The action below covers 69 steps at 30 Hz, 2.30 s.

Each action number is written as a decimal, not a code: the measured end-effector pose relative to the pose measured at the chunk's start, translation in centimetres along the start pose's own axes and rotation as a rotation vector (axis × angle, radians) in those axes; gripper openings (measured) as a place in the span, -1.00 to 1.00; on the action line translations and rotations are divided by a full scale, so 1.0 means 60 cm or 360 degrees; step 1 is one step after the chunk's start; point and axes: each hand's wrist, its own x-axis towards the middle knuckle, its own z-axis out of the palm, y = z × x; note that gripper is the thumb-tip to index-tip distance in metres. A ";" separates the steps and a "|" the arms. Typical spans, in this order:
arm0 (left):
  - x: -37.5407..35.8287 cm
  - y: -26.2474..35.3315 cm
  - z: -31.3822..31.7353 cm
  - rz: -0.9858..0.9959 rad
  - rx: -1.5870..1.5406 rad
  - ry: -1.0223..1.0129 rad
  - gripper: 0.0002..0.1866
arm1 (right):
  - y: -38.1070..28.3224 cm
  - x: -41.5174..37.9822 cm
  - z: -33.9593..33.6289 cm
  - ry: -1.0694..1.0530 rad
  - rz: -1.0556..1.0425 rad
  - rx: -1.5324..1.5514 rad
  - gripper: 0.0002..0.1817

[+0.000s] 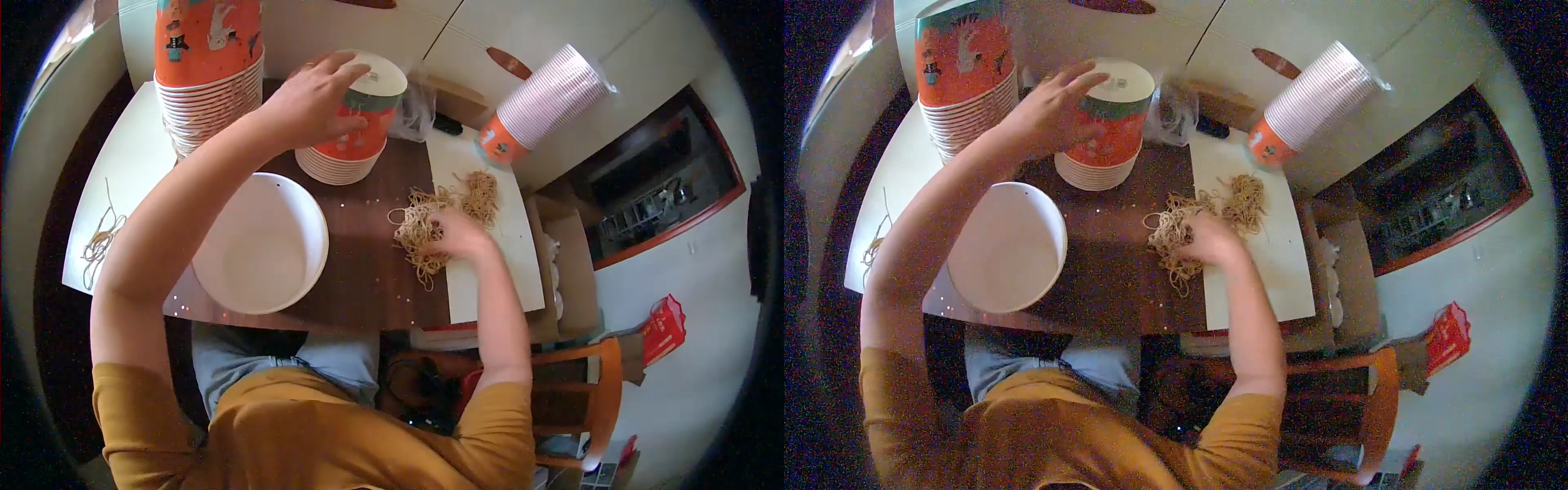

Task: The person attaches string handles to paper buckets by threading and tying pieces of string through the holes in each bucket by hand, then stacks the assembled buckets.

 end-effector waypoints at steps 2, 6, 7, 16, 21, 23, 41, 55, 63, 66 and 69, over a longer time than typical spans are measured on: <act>-0.021 0.032 -0.054 -0.0143 -0.0334 -0.0310 -0.45 | -0.010 0.010 0.007 -0.0325 0.0298 -0.0041 -0.59; -0.110 0.066 -0.128 -0.0045 -0.0334 -0.0543 -0.53 | 0.046 0.009 -0.027 0.0263 0.0339 0.0820 -0.69; -0.125 0.070 -0.143 -0.0104 -0.0347 -0.0564 -0.53 | 0.047 0.009 -0.046 0.0290 0.0359 0.0894 -0.72; -0.174 0.079 -0.183 -0.0441 -0.0497 -0.0493 -0.63 | 0.156 0.062 0.031 -0.0125 0.0657 0.0257 -0.74; -0.188 0.082 -0.202 -0.0382 -0.0431 -0.0399 -0.64 | 0.134 0.054 0.000 0.0191 0.0500 0.0065 -0.85; -0.190 0.080 -0.205 -0.0361 -0.0392 -0.0359 -0.66 | 0.129 0.048 -0.039 0.0511 0.0425 -0.0040 -0.83; -0.051 0.113 -0.149 -0.0348 -0.1718 -0.0361 -0.44 | -0.267 0.014 -0.335 0.0076 -0.0591 0.2068 -0.76; -0.143 0.147 -0.288 -0.0210 -0.0456 -0.0374 -0.88 | -0.400 0.011 -0.221 0.0185 -0.0915 0.1422 -0.18; -0.169 0.140 -0.298 -0.0115 -0.0381 -0.0541 -0.90 | -0.452 -0.018 -0.155 -0.0495 -0.0284 0.2128 -0.59; -0.170 0.123 -0.287 -0.0209 -0.0533 -0.0662 -0.86 | -0.448 -0.023 -0.123 -0.0167 -0.0367 0.1964 -0.66; -0.161 0.093 -0.266 -0.0264 -0.0653 -0.0718 -0.75 | -0.435 -0.021 -0.101 0.0274 -0.0398 0.1415 -0.82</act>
